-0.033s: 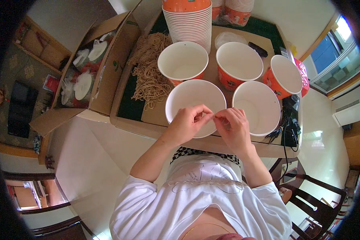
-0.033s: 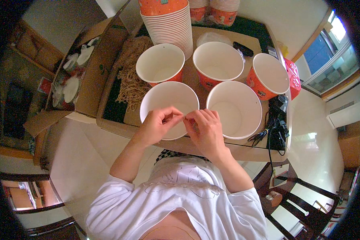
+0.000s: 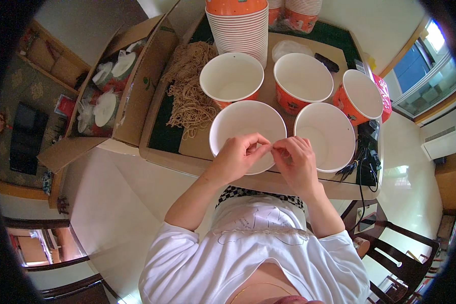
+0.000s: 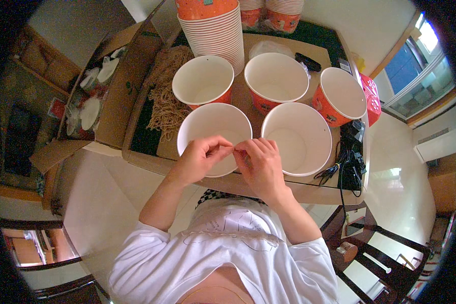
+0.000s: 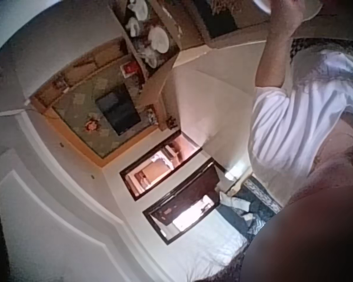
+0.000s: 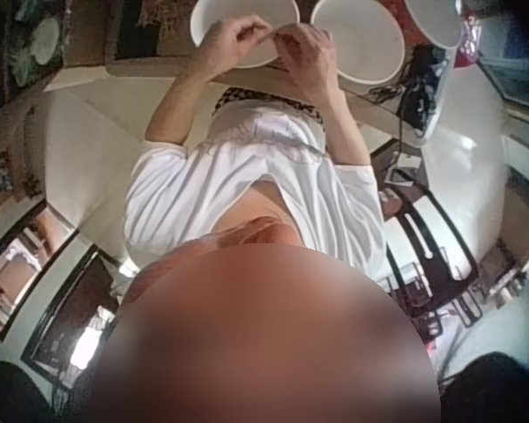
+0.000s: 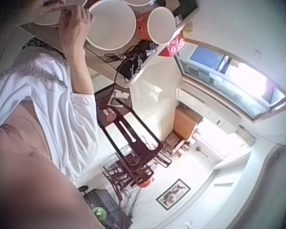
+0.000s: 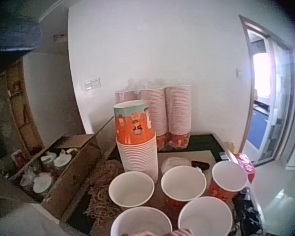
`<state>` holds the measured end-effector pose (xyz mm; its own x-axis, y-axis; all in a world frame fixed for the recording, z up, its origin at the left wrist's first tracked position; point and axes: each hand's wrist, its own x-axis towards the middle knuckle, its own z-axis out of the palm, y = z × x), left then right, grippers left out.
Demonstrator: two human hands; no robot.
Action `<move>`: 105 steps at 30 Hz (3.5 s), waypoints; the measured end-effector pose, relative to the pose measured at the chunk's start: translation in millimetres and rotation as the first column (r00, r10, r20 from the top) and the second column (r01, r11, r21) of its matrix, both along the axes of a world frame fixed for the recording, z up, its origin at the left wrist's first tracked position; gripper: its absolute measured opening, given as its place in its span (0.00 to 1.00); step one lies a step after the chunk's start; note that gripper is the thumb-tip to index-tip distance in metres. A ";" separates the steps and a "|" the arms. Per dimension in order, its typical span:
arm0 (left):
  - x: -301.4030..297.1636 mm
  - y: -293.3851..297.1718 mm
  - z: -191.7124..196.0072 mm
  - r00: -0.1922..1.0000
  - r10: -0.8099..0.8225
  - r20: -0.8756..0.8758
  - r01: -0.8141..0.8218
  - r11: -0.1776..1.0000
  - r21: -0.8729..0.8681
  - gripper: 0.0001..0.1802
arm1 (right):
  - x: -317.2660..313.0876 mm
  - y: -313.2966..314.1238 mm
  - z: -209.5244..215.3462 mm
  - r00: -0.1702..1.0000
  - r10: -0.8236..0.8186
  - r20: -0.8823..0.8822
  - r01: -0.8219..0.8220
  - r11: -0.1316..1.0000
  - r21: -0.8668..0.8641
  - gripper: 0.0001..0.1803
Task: Packing and tying paper bowls with string.
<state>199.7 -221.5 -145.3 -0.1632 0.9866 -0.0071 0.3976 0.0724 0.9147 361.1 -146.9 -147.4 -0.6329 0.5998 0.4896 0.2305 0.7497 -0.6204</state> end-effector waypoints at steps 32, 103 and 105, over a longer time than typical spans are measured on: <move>-1.2 -3.2 13.4 0.999 0.014 0.045 -0.014 1.000 0.008 0.04 | 3.2 -2.8 8.5 0.999 0.043 -0.003 -0.043 0.999 -0.030 0.10; -9.5 -60.2 55.1 0.897 0.347 -0.273 -0.173 0.844 0.507 0.04 | 0.7 15.5 26.6 0.872 0.421 0.249 -0.470 0.863 0.188 0.05; -11.6 -66.1 54.9 0.875 0.381 -0.300 -0.200 0.847 0.492 0.04 | -3.7 12.6 23.8 0.845 0.435 0.312 -0.506 0.839 0.199 0.05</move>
